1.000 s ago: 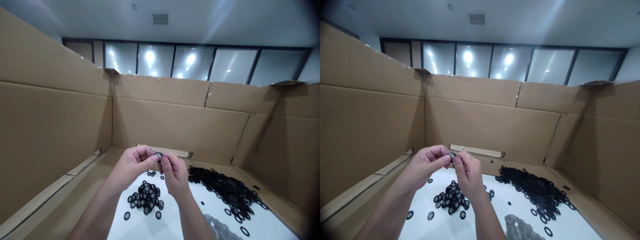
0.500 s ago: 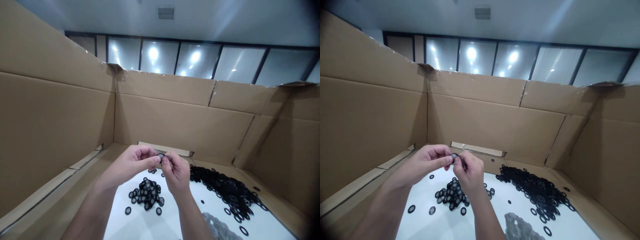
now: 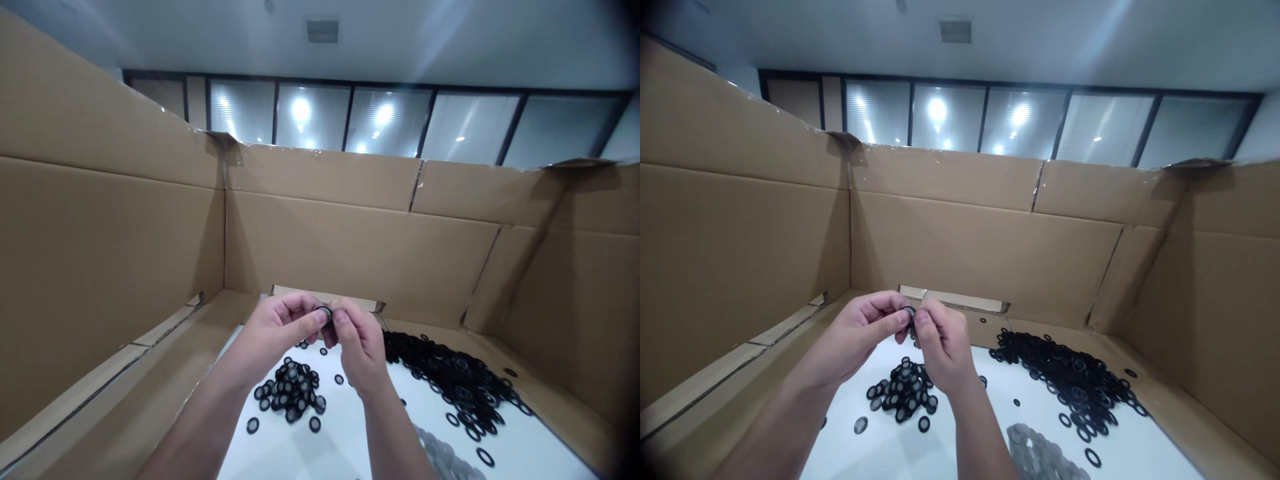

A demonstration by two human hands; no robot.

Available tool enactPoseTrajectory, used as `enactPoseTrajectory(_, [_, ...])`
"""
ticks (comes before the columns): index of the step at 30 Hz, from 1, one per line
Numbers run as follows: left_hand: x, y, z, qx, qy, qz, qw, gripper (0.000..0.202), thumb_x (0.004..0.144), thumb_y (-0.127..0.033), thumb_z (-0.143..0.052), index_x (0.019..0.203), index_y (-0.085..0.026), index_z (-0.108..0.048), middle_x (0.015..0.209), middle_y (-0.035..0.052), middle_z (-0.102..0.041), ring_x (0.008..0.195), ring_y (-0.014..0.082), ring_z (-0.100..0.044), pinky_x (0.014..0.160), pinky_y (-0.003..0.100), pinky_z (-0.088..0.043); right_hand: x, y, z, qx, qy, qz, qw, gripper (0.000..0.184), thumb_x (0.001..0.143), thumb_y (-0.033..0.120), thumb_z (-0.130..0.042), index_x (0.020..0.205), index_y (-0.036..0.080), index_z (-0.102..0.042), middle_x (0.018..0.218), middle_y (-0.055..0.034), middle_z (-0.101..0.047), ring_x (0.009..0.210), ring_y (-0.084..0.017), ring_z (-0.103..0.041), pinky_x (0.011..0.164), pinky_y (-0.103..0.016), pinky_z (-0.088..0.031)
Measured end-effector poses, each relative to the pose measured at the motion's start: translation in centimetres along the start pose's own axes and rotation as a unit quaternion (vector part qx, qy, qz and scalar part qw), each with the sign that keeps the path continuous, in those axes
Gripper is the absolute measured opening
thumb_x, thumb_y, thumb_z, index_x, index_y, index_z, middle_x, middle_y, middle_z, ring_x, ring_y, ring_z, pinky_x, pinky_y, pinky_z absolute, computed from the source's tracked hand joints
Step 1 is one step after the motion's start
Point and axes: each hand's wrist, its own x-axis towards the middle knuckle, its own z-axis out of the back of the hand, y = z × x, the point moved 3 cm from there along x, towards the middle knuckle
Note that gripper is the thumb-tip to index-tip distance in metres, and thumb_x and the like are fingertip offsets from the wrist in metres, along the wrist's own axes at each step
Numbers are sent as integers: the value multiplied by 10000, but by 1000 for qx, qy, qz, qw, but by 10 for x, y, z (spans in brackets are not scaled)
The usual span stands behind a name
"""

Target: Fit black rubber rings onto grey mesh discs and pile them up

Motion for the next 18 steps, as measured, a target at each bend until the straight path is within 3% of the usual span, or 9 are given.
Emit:
enactPoseTrajectory(8, [-3, -5, 6, 70, 23, 42, 996, 219, 904, -323, -689, 755, -168, -647, 683, 2, -625, 623, 114, -567, 625, 232, -483, 3, -2, 5, -1, 54, -30, 998, 383, 1005, 332, -462, 643, 206, -471, 527, 48, -475, 456, -101, -420, 488, -243, -362])
enactPoseTrajectory(18, [-9, -17, 18, 99, 55, 85, 990, 212, 897, -303, -688, 752, -166, -617, 673, -4, -623, 640, 108, -543, 601, 219, -415, -1, -4, -16, -24, -21, 16, 999, 343, 973, 272, -468, 635, 216, -444, 526, 42, -465, 458, -110, -424, 478, -249, -352])
